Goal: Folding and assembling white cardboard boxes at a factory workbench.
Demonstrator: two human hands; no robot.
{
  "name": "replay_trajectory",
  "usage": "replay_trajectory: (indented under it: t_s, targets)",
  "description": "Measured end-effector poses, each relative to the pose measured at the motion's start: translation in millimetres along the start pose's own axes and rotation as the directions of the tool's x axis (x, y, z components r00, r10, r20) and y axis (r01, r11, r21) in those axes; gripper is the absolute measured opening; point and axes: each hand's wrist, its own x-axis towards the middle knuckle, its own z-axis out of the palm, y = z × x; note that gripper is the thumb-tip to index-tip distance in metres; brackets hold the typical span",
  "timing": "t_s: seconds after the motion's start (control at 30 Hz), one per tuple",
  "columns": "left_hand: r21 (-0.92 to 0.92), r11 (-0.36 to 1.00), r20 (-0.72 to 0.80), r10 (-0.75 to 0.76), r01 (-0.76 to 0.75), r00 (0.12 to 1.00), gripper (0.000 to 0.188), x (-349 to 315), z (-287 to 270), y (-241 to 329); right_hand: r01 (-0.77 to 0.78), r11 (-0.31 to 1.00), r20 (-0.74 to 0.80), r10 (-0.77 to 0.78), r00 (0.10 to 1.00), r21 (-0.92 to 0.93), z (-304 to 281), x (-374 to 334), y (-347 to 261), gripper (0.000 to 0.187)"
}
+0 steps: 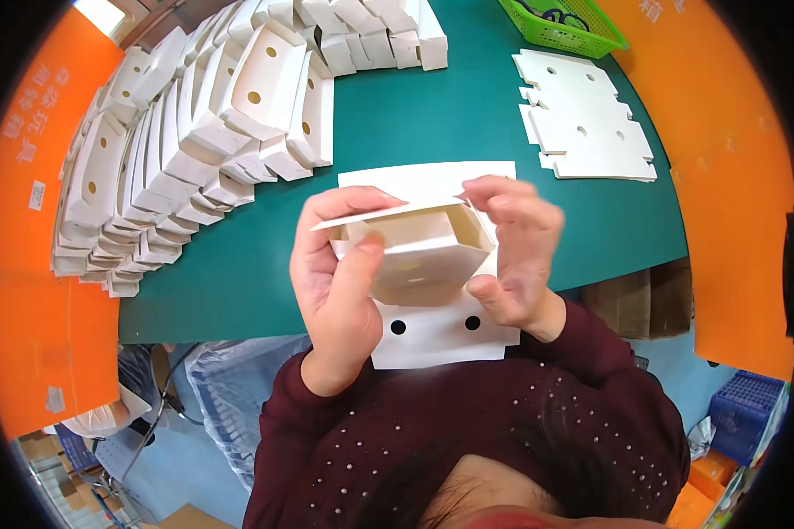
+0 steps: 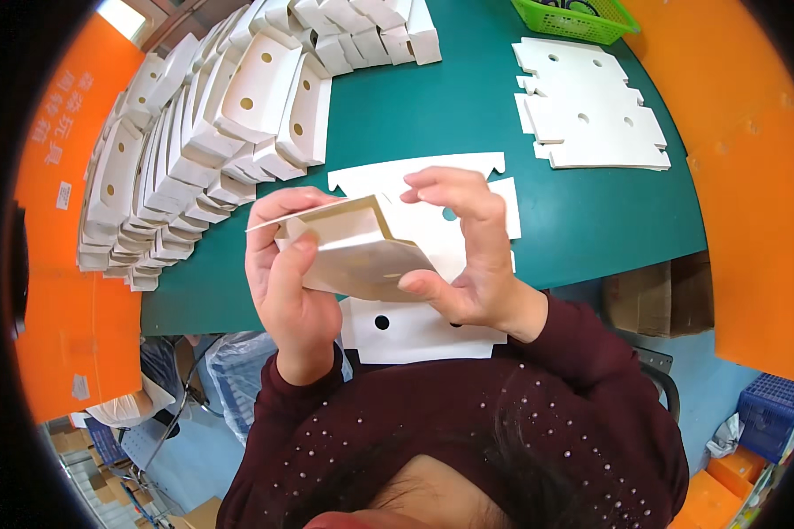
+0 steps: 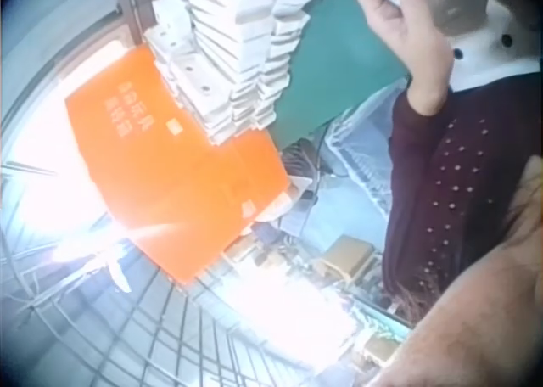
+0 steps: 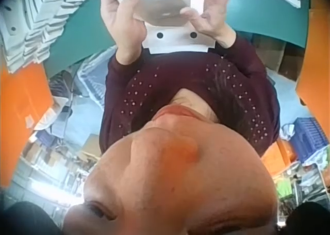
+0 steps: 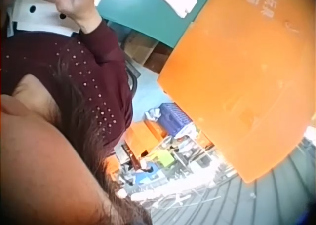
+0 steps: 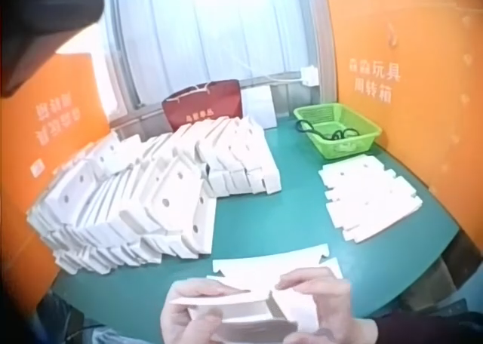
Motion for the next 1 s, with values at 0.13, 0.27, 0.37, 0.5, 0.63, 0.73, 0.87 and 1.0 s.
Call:
replay_trajectory:
  t_s: [0.13,0.27,0.37,0.5,0.63,0.73,0.87,1.0]
  targets:
    - [-0.001,1.000,0.091,-0.017,0.018,0.996,0.031,-2.2,0.4,5.0,-0.015,0.998,0.124,0.023,0.992,-0.059,1.1,27.8,-16.5,0.037]
    - [0.071,0.991,0.073,0.108,-0.114,0.991,0.050,-5.8,2.6,-6.8,-0.131,0.987,0.091,0.140,0.986,-0.090,8.0,37.2,-21.8,0.020]
    - [0.433,0.800,0.163,0.384,-0.416,0.909,0.051,-12.0,2.6,-16.4,-0.084,0.996,0.037,0.085,0.996,-0.021,12.1,33.6,-16.4,0.017]
    - [0.100,0.972,-0.077,0.222,-0.214,0.972,0.047,-12.9,0.5,-17.6,-0.028,1.000,0.053,0.027,0.998,0.012,9.1,32.3,-11.7,0.021]
    - [0.068,0.924,-0.037,0.379,-0.376,0.925,0.032,-9.9,-3.2,-19.5,0.003,0.999,0.149,0.004,0.989,-0.049,-0.4,33.6,-8.4,0.025]
    - [0.350,0.695,0.374,0.511,-0.628,0.774,0.027,8.4,-15.0,-11.2,0.228,0.960,0.311,-0.169,0.935,-0.163,-2.5,36.8,-8.1,0.030]
    - [0.559,0.497,0.472,0.467,-0.664,0.747,0.030,13.7,-14.2,1.7,-0.072,0.960,-0.052,0.089,0.995,0.270,9.8,23.1,-13.8,0.035]
    - [0.593,0.591,0.352,0.420,-0.546,0.837,0.028,8.4,-9.4,-1.6,-0.123,0.989,0.103,0.115,0.988,0.079,-3.9,26.3,-15.9,0.028]
